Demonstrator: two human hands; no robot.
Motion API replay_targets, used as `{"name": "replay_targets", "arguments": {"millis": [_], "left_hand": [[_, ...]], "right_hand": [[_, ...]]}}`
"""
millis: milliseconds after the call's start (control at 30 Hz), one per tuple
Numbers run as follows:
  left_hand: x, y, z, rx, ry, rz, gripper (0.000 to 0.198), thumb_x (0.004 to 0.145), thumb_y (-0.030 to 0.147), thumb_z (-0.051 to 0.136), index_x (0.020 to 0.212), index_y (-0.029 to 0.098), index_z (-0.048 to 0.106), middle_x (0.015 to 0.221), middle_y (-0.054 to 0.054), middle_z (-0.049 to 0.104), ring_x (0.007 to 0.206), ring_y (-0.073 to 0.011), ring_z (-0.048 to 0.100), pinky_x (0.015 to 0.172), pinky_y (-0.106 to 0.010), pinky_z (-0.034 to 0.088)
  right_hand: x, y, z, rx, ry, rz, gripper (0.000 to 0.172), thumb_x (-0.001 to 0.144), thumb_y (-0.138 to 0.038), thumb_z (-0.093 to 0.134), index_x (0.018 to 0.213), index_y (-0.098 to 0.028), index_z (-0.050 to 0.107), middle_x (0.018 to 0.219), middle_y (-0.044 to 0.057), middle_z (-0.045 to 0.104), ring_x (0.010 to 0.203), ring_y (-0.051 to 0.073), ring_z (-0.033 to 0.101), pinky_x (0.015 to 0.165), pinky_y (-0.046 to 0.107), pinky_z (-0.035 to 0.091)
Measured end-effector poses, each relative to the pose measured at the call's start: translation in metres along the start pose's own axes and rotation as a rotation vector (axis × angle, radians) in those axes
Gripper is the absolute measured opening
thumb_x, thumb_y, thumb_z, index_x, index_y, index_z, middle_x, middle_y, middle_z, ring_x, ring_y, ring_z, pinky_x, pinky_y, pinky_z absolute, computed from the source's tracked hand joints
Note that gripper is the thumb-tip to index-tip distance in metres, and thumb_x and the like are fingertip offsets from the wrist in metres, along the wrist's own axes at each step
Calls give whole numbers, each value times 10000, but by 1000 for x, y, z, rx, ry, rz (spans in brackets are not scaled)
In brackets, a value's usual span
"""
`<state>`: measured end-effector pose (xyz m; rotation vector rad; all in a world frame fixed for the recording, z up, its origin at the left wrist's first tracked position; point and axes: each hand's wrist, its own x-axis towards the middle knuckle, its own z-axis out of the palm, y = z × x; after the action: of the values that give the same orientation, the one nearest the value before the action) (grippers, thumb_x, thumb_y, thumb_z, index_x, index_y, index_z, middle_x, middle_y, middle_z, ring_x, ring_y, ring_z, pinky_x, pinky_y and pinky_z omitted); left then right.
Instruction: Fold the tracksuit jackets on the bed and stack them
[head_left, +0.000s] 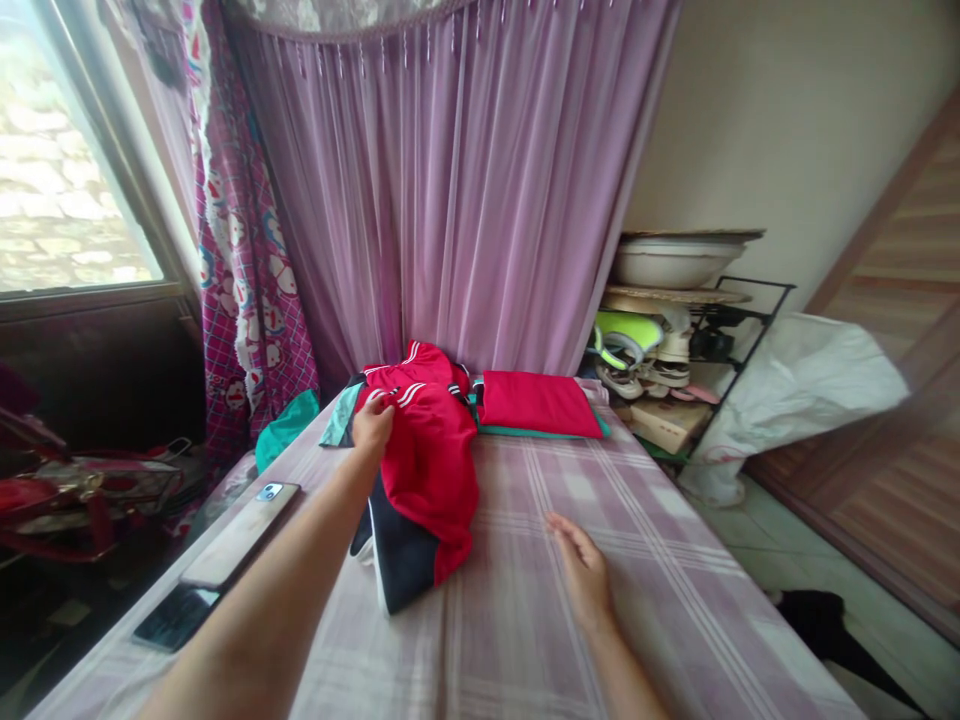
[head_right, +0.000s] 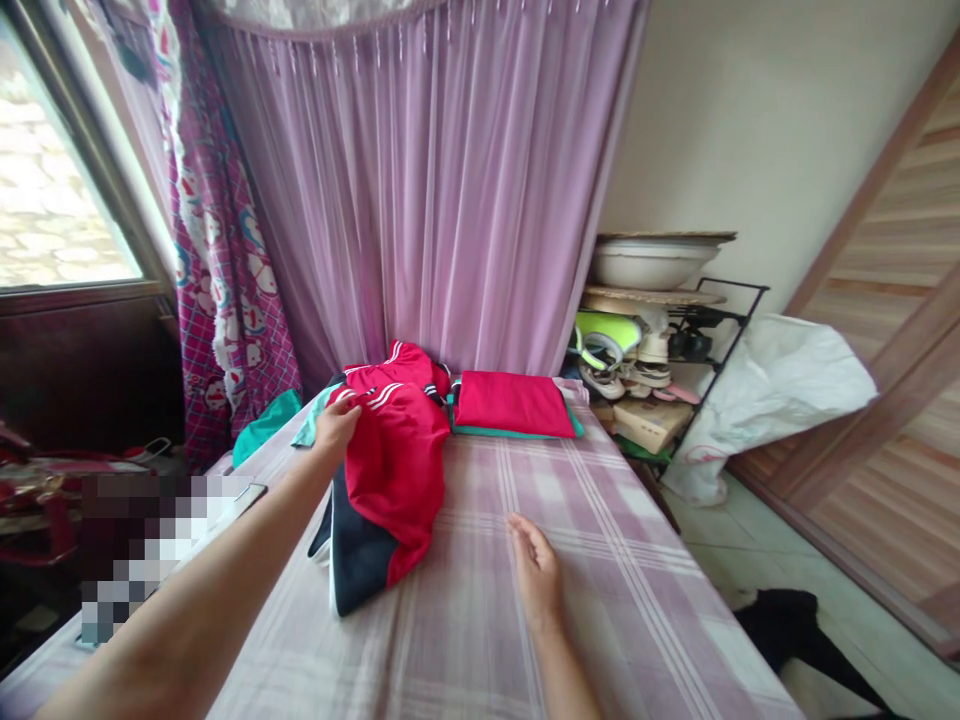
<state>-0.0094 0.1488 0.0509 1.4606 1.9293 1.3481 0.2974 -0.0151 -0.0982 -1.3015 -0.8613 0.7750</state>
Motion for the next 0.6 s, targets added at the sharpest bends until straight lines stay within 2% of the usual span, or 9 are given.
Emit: {"name": "replay_targets", "arguments": {"millis": [67,100,167,267,333,367,433,533,600], "left_hand": [[-27,40,27,18,-55,127,424,850,239,594,1271,264,638,1111,-17,736,1067,-226,653,930,-319,485],[-48,57,42,61,-128,274,437,863,221,572,1294,262,629,1181,-41,720,1115,-241,640,976,-349,470],[-98,83,69,97,-359,568,455,893,207,523,1340,210,605,1246,-116,691,1151,-274,628,1020,-401,454],[-169,97,97,76,-583,726,465,887,286,584,1352,286,599,1150,-83,737,1058,-244,673,940,-338,520],[-193,94,103,76,-666,759,493,887,333,599,1377,287,573,1116,-68,748,1045,-242,681,914,-327,540],[-195,89,101,96,-680,751,489,896,329,586,1381,275,568,1119,-68,747,1050,-243,680,914,-328,542],[-185,74,91,164,-664,704,448,905,293,560,1348,239,596,1147,-83,737,1066,-247,674,932,-337,533],[-147,38,61,286,-604,642,356,894,247,546,1227,215,669,1175,-103,720,1093,-265,658,1001,-388,484],[-121,5,35,374,-541,590,347,874,267,576,1199,194,675,1218,-139,691,1158,-312,620,1038,-445,441]], "right_hand": [[3,-1,-2,35,66,6,483,663,-579,684,934,-185,751,1038,126,760,1012,294,697,931,430,540],[5,-1,-5,52,105,4,481,655,-575,688,929,-184,748,1029,127,761,998,293,700,922,430,541],[11,2,-15,87,200,-11,478,648,-559,690,936,-180,735,1015,126,760,973,286,704,910,428,541],[23,7,-39,126,385,-52,509,671,-544,646,1010,-168,701,1012,122,750,944,274,701,867,421,552],[31,9,-57,103,523,-50,548,679,-542,611,1064,-158,678,1027,120,739,934,275,691,821,416,561],[34,10,-65,85,582,-39,569,682,-544,597,1089,-153,668,1045,121,731,936,277,684,806,413,561],[39,10,-75,21,643,-28,597,682,-544,592,1122,-146,656,1085,128,713,962,283,667,811,408,552],[42,10,-79,-101,662,-56,636,696,-562,577,1169,-140,629,1123,141,690,1022,295,639,869,417,523],[42,9,-77,-176,655,-73,677,720,-585,547,1224,-135,594,1155,152,674,1049,303,624,891,432,507]]}}
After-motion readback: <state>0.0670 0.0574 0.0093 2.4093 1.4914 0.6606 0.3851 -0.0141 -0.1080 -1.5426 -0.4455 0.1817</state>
